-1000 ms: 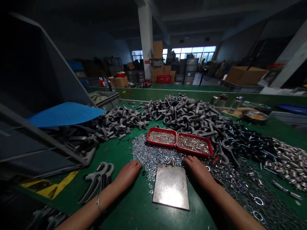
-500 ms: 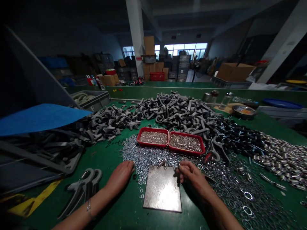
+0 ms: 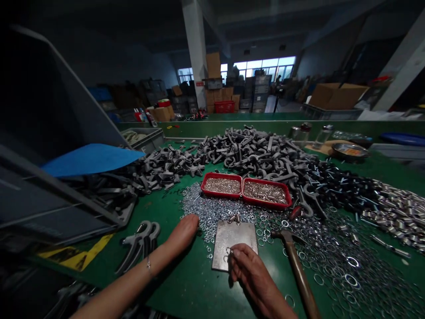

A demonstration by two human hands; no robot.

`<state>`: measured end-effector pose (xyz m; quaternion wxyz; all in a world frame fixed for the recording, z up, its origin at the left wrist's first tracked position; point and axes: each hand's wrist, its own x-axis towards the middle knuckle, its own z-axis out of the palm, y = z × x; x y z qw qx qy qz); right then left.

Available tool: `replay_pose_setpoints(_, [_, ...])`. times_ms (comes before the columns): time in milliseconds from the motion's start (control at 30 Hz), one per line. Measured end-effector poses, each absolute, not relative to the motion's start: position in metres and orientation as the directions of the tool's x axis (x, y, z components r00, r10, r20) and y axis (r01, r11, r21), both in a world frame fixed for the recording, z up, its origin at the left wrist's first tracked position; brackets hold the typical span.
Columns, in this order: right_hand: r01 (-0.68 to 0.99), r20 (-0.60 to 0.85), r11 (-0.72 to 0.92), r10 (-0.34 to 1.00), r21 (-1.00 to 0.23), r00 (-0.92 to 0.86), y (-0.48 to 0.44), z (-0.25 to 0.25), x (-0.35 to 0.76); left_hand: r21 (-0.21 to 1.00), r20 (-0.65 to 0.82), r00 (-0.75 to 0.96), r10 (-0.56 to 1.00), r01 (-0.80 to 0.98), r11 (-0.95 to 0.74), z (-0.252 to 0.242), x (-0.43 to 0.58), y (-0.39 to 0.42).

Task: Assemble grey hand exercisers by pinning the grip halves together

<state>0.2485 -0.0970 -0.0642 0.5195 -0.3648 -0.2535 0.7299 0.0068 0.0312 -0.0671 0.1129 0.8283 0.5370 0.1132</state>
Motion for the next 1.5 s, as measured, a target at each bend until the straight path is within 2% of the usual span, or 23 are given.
replay_pose_setpoints(100, [-0.536,-0.264,-0.326,0.945,-0.779,-0.191,-0.105,-0.063,0.245,0.423,0.121,0.358,0.926,0.825,-0.375,-0.054,0.003,0.018])
replay_pose_setpoints(167, [-0.504,-0.268,-0.325,0.946,-0.8,-0.185,-0.111,-0.06,0.245,0.642,0.098,0.322,0.942,0.703,-0.307,-0.045,0.007,-0.001])
replay_pose_setpoints(233, [-0.494,-0.277,-0.332,0.943,-0.804,-0.183,-0.114,-0.055,0.243,0.908,-0.023,0.318,0.948,0.402,-0.113,-0.04,0.02,-0.024])
replay_pose_setpoints(267, [-0.494,-0.28,-0.337,0.941,-0.802,-0.188,-0.115,-0.053,0.241,0.975,-0.092,0.34,0.936,0.222,0.015,-0.039,0.029,-0.036])
replay_pose_setpoints(300, [-0.492,-0.28,-0.341,0.94,-0.801,-0.194,-0.114,-0.05,0.239,0.989,-0.146,0.369,0.918,0.072,0.128,-0.038,0.038,-0.047])
replay_pose_setpoints(367, [-0.48,-0.263,-0.332,0.942,-0.812,-0.206,-0.113,-0.047,0.235,0.965,-0.192,0.402,0.895,-0.087,0.246,-0.037,0.054,-0.062])
replay_pose_setpoints(433, [-0.478,-0.239,-0.315,0.947,-0.82,-0.216,-0.111,-0.045,0.234,0.946,-0.205,0.403,0.892,-0.154,0.287,-0.037,0.064,-0.068])
replay_pose_setpoints(533, [-0.531,-0.243,-0.338,0.939,-0.777,-0.243,-0.11,-0.046,0.237,0.929,-0.218,0.431,0.876,-0.184,0.321,-0.037,0.068,-0.07])
replay_pose_setpoints(633, [-0.594,-0.308,-0.417,0.909,-0.688,-0.281,-0.111,-0.046,0.242,0.916,-0.224,0.455,0.862,-0.205,0.346,-0.04,0.067,-0.071])
replay_pose_setpoints(767, [-0.641,-0.344,-0.445,0.895,-0.626,-0.284,-0.112,-0.046,0.247,0.9,-0.267,0.393,0.88,-0.224,0.374,-0.048,0.069,-0.073])
replay_pose_setpoints(967, [-0.539,-0.3,-0.401,0.915,-0.741,-0.269,-0.107,-0.048,0.247,0.892,-0.25,0.35,0.903,-0.278,0.355,-0.052,0.077,-0.072])
replay_pose_setpoints(1200, [-0.557,-0.239,-0.358,0.931,-0.749,-0.278,-0.105,-0.054,0.247,0.881,-0.28,0.327,0.903,-0.286,0.377,-0.051,0.075,-0.074])
replay_pose_setpoints(1500, [-0.45,-0.205,-0.264,0.963,-0.853,-0.178,-0.102,-0.05,0.246,0.91,-0.284,0.296,0.912,-0.217,0.354,-0.047,0.076,-0.076])
